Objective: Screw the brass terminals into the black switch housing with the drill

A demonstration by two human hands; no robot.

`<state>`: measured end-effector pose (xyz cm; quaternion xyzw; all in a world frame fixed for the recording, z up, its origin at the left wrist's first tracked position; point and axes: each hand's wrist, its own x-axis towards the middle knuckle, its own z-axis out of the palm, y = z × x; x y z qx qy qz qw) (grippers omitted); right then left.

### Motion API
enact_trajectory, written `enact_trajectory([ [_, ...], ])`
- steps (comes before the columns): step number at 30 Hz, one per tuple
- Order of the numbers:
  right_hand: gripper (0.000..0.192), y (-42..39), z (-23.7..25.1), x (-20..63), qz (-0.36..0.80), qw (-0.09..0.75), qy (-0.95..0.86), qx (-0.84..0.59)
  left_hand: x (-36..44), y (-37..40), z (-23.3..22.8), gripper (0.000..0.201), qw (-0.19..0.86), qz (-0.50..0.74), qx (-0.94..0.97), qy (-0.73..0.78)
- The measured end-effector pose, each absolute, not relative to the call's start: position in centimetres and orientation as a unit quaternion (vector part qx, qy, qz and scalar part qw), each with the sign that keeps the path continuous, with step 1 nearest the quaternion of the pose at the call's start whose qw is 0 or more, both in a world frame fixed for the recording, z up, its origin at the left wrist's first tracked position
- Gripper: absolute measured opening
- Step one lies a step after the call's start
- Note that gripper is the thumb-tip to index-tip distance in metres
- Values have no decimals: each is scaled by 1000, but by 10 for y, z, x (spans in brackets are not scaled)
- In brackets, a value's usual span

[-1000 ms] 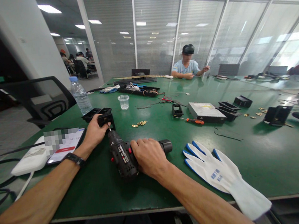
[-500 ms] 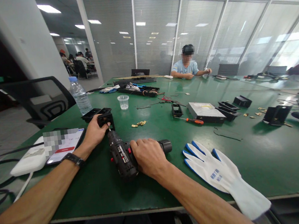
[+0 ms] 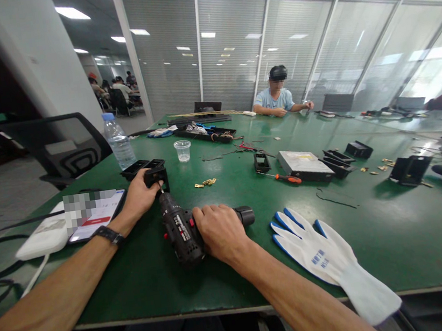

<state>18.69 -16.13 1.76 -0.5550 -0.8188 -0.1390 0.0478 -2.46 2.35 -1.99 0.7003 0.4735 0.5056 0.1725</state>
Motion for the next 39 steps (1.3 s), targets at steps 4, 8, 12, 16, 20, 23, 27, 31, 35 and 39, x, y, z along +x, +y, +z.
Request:
enact_trajectory([
  [4, 31, -161, 17, 187, -140, 49, -820, -553, -25, 25, -21, 38, 180, 509, 699, 468],
  [8, 31, -161, 16, 187, -142, 52, -821, -551, -25, 27, -22, 38, 178, 510, 698, 469],
  [12, 32, -161, 16, 187, -142, 53, -821, -550, -25, 26, -22, 39, 181, 510, 698, 469],
  [16, 31, -161, 17, 187, -142, 53, -821, -551, -25, 24, -21, 39, 184, 510, 698, 468],
  [20, 33, -162, 17, 187, -141, 52, -820, -552, -25, 23, -20, 39, 174, 509, 699, 471],
  [23, 33, -162, 17, 187, -140, 52, -820, -553, -25, 22, -20, 39, 174, 508, 700, 472],
  [27, 34, -162, 18, 187, -136, 50, -820, -554, -25, 22, -19, 39, 178, 508, 700, 470],
  [31, 34, -161, 19, 186, -133, 49, -818, -557, -24, 21, -18, 39, 178, 506, 700, 472],
  [35, 34, -162, 19, 185, -131, 47, -819, -557, -24, 20, -17, 38, 173, 507, 702, 469],
  [39, 33, -163, 20, 185, -128, 44, -818, -560, -24, 20, -17, 37, 171, 507, 702, 470],
])
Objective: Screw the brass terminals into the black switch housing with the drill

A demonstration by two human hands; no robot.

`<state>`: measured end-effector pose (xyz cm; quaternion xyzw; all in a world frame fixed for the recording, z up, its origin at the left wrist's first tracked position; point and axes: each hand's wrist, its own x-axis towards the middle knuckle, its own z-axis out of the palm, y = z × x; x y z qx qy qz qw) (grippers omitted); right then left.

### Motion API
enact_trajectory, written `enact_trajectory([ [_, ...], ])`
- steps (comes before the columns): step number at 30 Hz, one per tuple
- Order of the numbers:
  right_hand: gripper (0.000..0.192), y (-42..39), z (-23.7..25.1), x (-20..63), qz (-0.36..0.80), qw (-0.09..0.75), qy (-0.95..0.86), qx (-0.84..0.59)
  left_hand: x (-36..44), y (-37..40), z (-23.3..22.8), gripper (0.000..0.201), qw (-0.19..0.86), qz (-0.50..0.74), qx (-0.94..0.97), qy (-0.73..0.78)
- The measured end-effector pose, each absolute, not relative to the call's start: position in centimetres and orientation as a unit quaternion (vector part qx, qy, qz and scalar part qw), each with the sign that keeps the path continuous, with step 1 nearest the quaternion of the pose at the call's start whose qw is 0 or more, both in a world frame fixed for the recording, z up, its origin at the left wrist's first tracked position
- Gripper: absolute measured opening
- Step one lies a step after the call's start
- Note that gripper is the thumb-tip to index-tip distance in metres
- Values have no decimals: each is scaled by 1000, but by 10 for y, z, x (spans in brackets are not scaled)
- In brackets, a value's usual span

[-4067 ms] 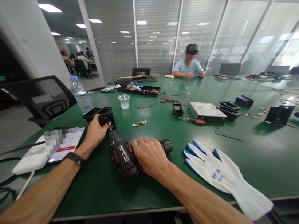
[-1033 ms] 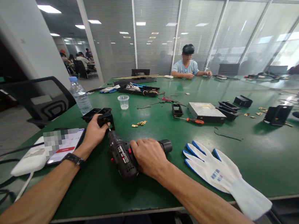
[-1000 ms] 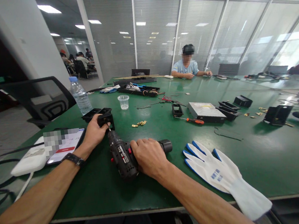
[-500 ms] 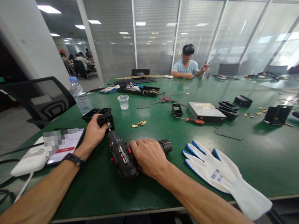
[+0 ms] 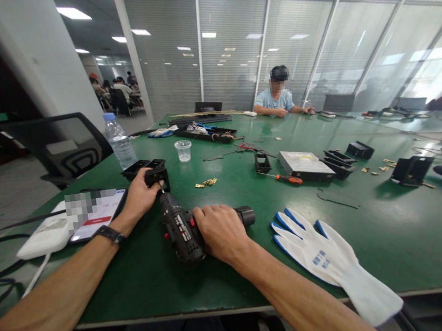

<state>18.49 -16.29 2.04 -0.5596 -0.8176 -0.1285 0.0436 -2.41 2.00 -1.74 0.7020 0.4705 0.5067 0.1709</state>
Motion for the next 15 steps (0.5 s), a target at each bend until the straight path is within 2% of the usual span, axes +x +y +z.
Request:
enact_trajectory([
  [15, 34, -163, 22, 185, -119, 33, -816, -564, -25, 27, -22, 41, 184, 511, 700, 463],
])
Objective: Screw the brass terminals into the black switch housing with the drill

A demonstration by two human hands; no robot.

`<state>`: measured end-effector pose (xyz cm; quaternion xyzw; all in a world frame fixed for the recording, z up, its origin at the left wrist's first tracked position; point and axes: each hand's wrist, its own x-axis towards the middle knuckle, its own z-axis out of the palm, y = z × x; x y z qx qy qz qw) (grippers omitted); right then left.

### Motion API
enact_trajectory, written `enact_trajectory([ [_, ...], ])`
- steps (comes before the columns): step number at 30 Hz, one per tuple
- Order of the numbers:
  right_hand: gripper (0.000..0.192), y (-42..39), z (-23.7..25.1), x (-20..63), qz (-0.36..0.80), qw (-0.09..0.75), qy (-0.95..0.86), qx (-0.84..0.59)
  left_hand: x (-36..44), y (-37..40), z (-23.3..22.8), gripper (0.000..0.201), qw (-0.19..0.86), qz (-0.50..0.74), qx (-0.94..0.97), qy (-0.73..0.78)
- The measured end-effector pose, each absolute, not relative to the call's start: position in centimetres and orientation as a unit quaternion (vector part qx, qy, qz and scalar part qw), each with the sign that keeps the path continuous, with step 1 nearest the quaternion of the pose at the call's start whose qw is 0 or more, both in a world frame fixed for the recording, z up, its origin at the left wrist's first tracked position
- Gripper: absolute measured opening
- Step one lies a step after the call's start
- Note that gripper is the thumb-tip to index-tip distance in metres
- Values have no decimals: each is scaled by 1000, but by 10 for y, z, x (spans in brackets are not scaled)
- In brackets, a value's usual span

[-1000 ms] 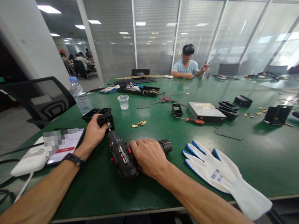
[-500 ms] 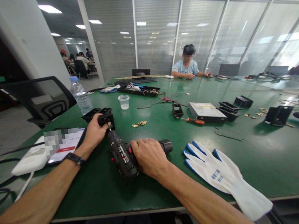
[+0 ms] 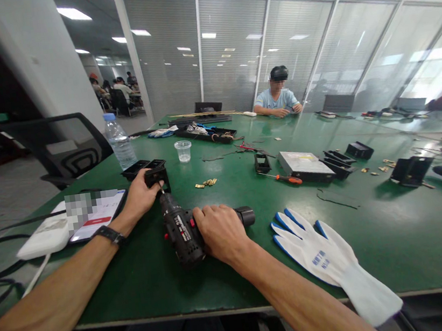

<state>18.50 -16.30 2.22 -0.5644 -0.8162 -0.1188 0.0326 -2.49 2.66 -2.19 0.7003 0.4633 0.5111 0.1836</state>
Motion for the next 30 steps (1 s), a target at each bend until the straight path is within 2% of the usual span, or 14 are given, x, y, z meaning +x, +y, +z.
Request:
enact_trajectory([
  [30, 34, -164, 22, 184, -118, 30, -815, -566, -24, 21, -18, 42, 173, 497, 699, 483],
])
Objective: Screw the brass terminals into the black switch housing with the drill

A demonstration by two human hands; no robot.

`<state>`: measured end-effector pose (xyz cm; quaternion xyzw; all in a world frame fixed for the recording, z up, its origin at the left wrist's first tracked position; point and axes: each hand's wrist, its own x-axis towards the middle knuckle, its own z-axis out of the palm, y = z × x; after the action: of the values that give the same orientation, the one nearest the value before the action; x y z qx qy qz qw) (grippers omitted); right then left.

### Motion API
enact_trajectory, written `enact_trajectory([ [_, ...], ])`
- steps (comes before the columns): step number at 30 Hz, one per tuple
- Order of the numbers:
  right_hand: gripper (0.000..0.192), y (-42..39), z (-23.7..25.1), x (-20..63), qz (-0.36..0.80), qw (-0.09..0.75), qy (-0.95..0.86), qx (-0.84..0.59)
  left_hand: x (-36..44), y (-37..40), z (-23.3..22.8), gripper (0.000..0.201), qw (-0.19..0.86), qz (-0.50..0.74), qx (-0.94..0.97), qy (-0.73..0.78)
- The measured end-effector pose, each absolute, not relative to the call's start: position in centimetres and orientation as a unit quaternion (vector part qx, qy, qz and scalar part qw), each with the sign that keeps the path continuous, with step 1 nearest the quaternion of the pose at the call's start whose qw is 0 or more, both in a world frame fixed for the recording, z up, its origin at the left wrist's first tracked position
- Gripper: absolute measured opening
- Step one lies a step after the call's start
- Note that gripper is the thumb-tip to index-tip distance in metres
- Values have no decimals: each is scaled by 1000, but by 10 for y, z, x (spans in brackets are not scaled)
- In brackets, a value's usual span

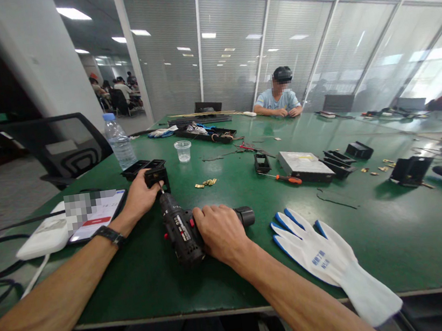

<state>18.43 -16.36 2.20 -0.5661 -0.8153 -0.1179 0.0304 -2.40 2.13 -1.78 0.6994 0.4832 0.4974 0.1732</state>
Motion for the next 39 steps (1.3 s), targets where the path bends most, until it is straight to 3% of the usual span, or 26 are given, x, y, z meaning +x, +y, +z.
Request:
enact_trajectory([
  [28, 34, -161, 17, 186, -130, 47, -818, -558, -24, 29, -23, 44, 193, 511, 691, 474],
  [39, 32, -162, 17, 186, -132, 49, -817, -560, -23, 20, -17, 44, 152, 488, 697, 503],
])
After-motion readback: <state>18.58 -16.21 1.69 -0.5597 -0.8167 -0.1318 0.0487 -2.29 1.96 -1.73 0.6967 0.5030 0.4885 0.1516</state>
